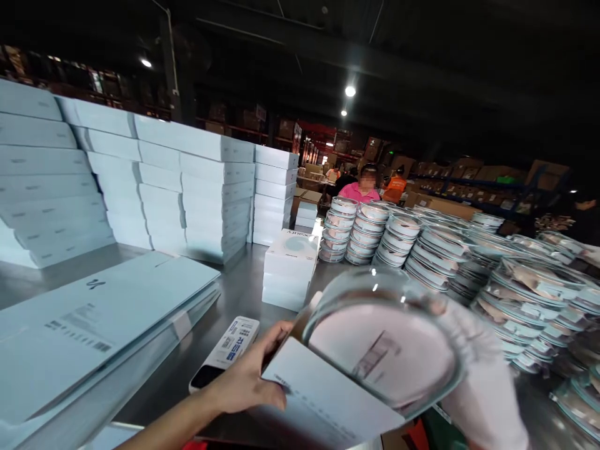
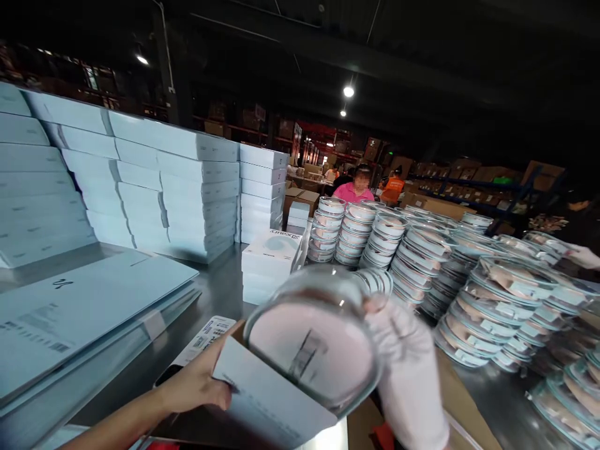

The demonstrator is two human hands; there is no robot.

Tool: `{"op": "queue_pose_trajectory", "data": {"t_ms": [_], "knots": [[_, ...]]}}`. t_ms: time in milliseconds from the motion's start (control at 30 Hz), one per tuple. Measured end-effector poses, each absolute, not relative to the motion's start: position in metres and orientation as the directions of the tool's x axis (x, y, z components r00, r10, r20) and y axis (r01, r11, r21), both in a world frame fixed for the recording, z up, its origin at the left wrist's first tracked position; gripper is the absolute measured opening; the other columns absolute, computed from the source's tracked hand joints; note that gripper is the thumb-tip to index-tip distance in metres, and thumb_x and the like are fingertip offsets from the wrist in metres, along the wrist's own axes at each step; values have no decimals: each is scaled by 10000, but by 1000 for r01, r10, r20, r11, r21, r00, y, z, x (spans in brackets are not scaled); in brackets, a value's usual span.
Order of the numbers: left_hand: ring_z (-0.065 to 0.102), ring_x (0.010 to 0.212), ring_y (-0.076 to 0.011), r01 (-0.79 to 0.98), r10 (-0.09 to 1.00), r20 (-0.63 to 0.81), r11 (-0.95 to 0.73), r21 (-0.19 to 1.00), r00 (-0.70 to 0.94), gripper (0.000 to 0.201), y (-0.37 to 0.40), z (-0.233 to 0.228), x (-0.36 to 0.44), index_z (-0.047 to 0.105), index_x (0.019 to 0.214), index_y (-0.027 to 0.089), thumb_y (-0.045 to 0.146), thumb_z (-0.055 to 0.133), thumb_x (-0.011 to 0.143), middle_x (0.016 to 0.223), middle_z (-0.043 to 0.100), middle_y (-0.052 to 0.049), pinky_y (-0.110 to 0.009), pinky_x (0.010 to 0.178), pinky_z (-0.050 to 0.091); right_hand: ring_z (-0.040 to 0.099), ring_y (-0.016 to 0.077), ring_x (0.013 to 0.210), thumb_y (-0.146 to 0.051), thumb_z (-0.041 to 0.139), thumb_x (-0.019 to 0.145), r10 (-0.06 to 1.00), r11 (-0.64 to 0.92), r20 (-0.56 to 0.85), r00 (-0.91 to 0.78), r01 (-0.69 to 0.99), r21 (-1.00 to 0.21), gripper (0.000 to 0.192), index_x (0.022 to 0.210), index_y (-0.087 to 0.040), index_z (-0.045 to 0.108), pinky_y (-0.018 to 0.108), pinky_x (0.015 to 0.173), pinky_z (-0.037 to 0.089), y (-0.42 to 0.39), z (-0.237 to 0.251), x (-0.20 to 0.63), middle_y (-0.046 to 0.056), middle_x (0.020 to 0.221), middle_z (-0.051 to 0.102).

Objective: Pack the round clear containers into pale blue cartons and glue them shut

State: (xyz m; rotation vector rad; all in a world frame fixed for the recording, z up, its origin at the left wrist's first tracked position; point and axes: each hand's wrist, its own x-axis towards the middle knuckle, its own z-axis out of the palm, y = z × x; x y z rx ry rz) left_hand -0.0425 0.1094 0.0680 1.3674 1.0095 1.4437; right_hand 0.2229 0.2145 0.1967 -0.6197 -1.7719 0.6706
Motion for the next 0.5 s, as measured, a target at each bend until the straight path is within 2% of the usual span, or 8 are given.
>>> {"op": "queue_pose_trajectory", "data": {"t_ms": [67, 133, 167, 233, 333, 433, 500], "knots": [[636, 1090, -374, -67, 960, 276, -279, 958, -52, 948, 105, 56, -42, 621, 1283, 248, 724, 917, 519, 1085, 720, -52, -408, 935, 485, 717, 313, 1115, -524, 666, 926, 684, 713, 660, -311, 93, -695, 244, 1074, -347, 745, 478, 937, 609, 194, 176, 218, 68, 1197, 742], [600, 1189, -413, -75, 958, 271, -278, 957, -96, 970, 99, 48, -41, 589, 1331, 265, 714, 915, 536, 1174, 711, -71, -440, 1006, 459, 570, 317, 1347, -506, 661, 937, 697, 701, 676, -238, 30, -712, 258, 1153, -366, 673, 518, 1136, 466, 182, 143, 215, 59, 1394, 626], [573, 1239, -433, -79, 956, 266, -276, 958, -123, 993, 96, 44, -42, 566, 1362, 274, 715, 911, 542, 1223, 698, -80, -459, 1043, 442, 545, 306, 1374, -493, 651, 948, 712, 682, 675, -192, -40, -730, 250, 1165, -369, 634, 516, 1157, 438, 179, 124, 214, 53, 1430, 597], [518, 1315, -472, -75, 943, 265, -285, 956, -201, 1066, 89, 39, -43, 516, 1409, 282, 730, 906, 524, 1329, 652, -102, -496, 1103, 409, 566, 305, 1359, -524, 638, 949, 713, 645, 675, -190, -201, -738, 290, 1192, -373, 595, 502, 1121, 468, 179, 85, 208, 53, 1462, 587], [475, 1375, -497, -47, 917, 266, -293, 955, -298, 1174, 82, 32, -47, 452, 1455, 276, 732, 921, 480, 1453, 574, -135, -538, 1172, 352, 497, 354, 1437, -665, 629, 894, 628, 670, 717, -303, -260, -696, 589, 1408, -399, 519, 521, 1099, 493, 181, 57, 194, 69, 1594, 485], [486, 1378, -492, -39, 918, 246, -271, 962, -312, 1239, 79, 26, -51, 449, 1470, 268, 698, 955, 424, 1448, 593, -138, -536, 1190, 340, 315, 351, 1551, -735, 648, 839, 535, 783, 795, -285, -186, -594, 812, 1549, -458, 369, 540, 1203, 390, 176, 91, 181, 6, 1693, 331], [492, 1378, -494, -48, 917, 211, -240, 970, -339, 1254, 78, 25, -53, 476, 1471, 283, 652, 982, 383, 1437, 615, -101, -521, 1185, 356, 348, 334, 1538, -709, 600, 893, 493, 820, 780, -385, -93, -565, 801, 1590, -497, 267, 543, 1204, 388, 170, 139, 174, -14, 1693, 325]]}}
